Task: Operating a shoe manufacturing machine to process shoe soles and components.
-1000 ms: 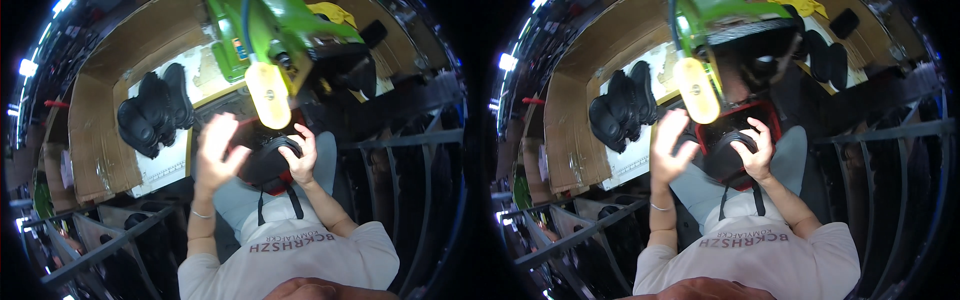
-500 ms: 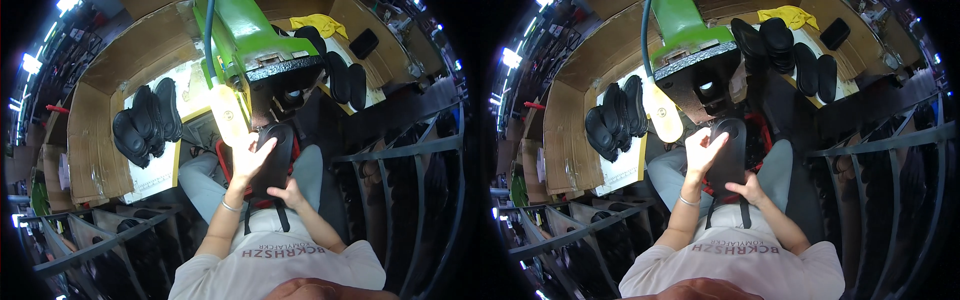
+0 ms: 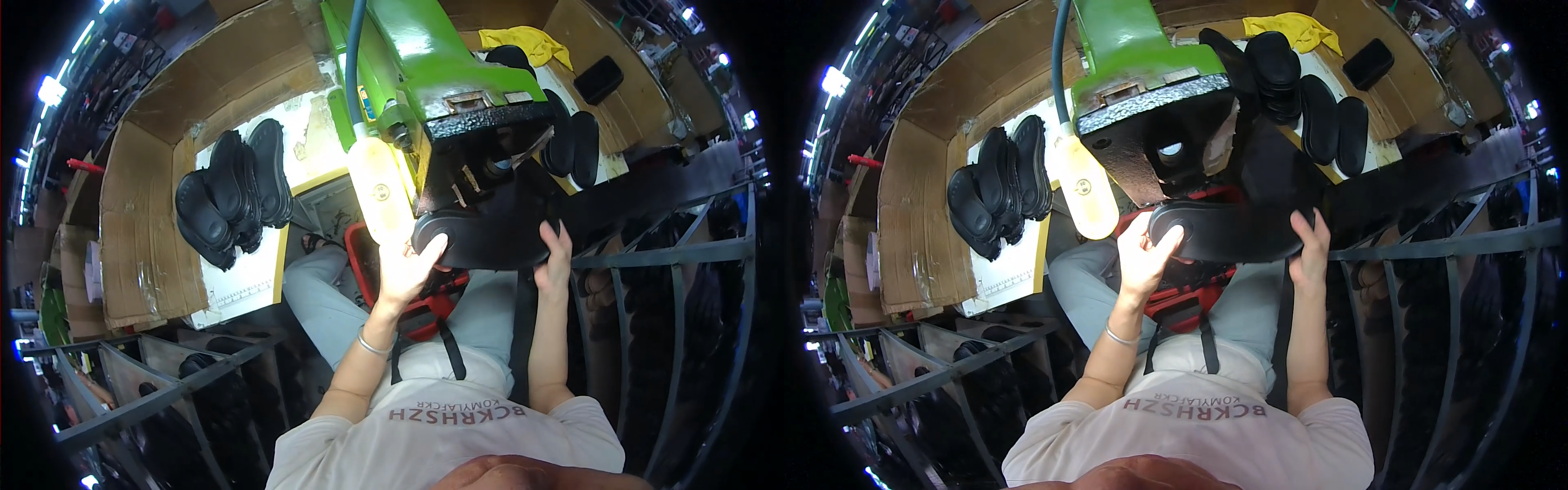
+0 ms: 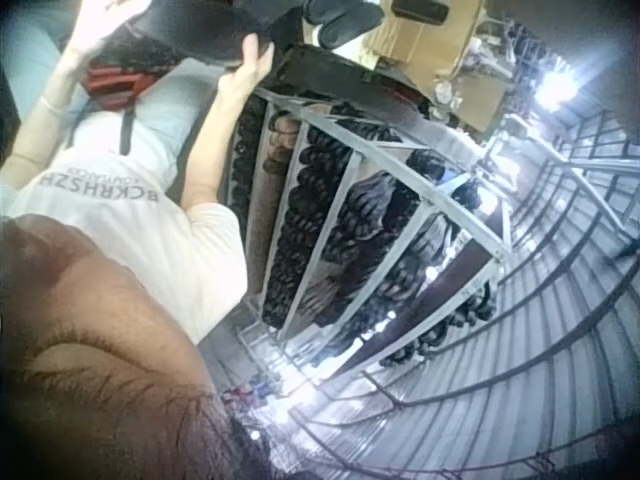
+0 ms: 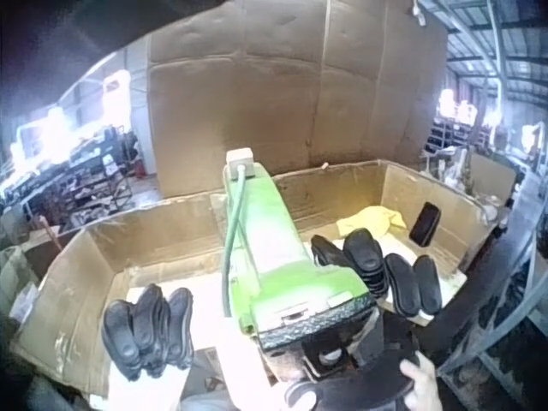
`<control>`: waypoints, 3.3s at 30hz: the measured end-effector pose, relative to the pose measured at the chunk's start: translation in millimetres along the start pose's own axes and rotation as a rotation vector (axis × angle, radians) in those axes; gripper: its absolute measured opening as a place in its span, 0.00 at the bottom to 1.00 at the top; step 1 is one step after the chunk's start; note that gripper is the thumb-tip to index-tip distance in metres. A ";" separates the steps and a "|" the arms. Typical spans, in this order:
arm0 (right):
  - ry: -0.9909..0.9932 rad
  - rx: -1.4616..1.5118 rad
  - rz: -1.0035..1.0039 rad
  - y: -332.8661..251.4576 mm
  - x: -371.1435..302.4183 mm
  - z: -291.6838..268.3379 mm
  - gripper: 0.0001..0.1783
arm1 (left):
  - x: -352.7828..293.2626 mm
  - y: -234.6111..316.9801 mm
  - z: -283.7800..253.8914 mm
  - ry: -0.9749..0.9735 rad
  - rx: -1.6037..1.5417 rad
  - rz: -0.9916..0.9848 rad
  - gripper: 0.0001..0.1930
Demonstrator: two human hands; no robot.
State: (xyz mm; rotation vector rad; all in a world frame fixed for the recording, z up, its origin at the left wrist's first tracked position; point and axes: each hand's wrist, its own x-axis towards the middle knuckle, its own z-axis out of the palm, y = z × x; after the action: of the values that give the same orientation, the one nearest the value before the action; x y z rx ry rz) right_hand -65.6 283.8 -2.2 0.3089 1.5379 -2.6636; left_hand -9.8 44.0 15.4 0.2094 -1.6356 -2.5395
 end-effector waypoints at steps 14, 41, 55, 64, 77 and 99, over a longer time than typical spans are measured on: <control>-0.217 0.007 0.002 41.6 3.3 86.3 0.11 | -26.7 28.7 -104.9 0.132 0.204 0.133 0.11; -0.265 -0.007 -0.082 33.1 11.9 86.8 0.20 | -22.4 24.2 -94.9 0.235 0.089 0.146 0.13; -0.434 -0.355 -0.180 55.6 -3.4 105.9 0.22 | -31.1 -3.4 -42.5 -0.150 0.293 -0.089 0.19; -0.350 -0.116 0.487 90.5 -112.4 -17.0 0.31 | -1.1 -43.5 -0.7 0.197 0.317 0.251 0.06; -0.341 -0.375 0.039 -16.9 19.3 42.9 0.16 | -17.3 6.0 -42.1 0.098 0.259 0.199 0.11; -0.585 -0.278 -0.029 35.6 -1.7 120.3 0.30 | -88.6 -86.0 -45.4 0.027 0.392 -0.147 0.16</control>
State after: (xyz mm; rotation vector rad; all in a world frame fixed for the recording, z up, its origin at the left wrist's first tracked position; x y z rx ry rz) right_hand -76.5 162.0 26.2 -0.4646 1.6586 -2.2118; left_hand 83.6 53.8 -76.7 0.4085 -2.1666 -2.2702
